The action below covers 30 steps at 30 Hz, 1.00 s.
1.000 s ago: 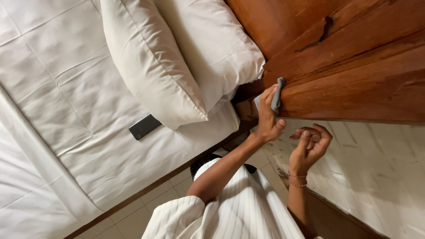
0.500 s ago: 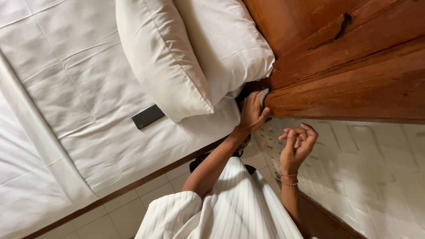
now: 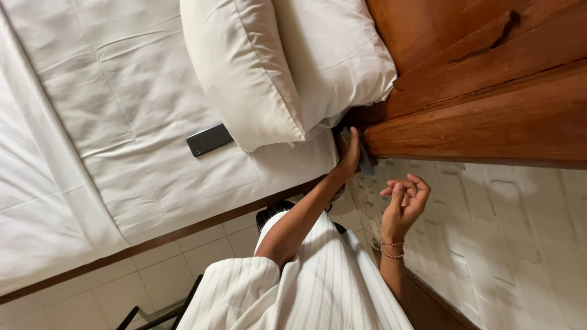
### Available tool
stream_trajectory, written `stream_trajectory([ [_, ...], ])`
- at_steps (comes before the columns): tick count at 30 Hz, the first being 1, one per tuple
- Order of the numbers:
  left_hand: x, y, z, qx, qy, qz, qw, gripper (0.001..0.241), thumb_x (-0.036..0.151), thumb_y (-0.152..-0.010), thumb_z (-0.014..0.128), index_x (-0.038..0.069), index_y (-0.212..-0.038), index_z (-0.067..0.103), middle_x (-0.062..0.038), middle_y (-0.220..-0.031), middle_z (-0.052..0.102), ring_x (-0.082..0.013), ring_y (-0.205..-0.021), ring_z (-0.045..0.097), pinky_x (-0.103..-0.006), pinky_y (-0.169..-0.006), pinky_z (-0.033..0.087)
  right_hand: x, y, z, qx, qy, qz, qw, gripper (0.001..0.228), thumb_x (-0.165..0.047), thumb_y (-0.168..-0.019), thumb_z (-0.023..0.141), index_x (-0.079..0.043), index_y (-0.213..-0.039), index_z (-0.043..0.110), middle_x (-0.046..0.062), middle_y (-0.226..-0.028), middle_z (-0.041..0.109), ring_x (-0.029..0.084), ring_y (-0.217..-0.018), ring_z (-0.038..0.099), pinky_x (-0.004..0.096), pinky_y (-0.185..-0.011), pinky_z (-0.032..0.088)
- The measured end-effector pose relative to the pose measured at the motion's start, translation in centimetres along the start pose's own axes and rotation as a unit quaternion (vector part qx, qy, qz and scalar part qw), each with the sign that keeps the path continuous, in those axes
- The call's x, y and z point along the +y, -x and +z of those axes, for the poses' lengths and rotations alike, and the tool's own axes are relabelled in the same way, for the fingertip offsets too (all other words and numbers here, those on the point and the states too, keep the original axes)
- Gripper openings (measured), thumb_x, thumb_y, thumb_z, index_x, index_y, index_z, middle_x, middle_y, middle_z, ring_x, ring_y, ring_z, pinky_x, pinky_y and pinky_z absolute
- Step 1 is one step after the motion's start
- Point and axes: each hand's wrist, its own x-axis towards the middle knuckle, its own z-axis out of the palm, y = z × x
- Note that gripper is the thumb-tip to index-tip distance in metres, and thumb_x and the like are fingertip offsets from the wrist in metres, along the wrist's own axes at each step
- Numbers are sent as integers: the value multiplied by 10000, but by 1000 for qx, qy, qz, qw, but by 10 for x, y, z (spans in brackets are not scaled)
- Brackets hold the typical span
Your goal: The person wipes the wooden bed frame with a gray cloth. They clean the vertical posts and horizontal rails, moving around the bed to reach different sections. A smartphone is visible on the bed during the task.
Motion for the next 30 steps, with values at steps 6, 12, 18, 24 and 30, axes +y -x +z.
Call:
stream_trajectory([
  [6,-1,-35,-33,-109,175,-98,974,848,778,-852,475,178,-1448,543,-30,-1479,564,-200,-1354,535,-448,-1062,494,-8,12,16,-27,-12,-9,1000,194,-38,-1059,530,-14,-1240,464,150,-910,658,171,-667,662,280,-662,553],
  [12,-109,-121,-125,-84,17,-98,991,653,220,-1056,633,-2,-1581,315,-299,-1532,409,-414,-1405,446,-594,-1168,384,-7,18,35,-48,34,-20,998,94,-54,-1069,553,0,-1142,577,126,-876,679,155,-776,658,287,-751,534],
  [18,-76,-7,-121,-106,38,-124,986,806,495,-1027,650,36,-1598,314,-272,-1573,381,-395,-1468,359,-552,-1213,305,76,17,45,-158,182,88,967,243,-341,-1093,595,-158,-1247,635,84,-1183,663,259,-1132,573,414,-979,427],
  [24,64,167,-78,-57,74,-88,992,1061,761,-938,418,43,-1643,83,-202,-1702,52,-384,-1568,53,-531,-1274,69,61,54,129,-209,30,363,908,670,-447,-1056,587,-13,-1515,366,310,-1540,372,433,-1448,356,555,-1213,281],
  [30,55,200,-153,25,49,-26,998,1104,732,-916,554,50,-1642,77,-238,-1688,25,-446,-1552,43,-621,-1228,96,213,101,178,-238,-84,470,846,608,-446,-954,751,-138,-1421,510,115,-1301,590,265,-1167,578,483,-1018,493],
])
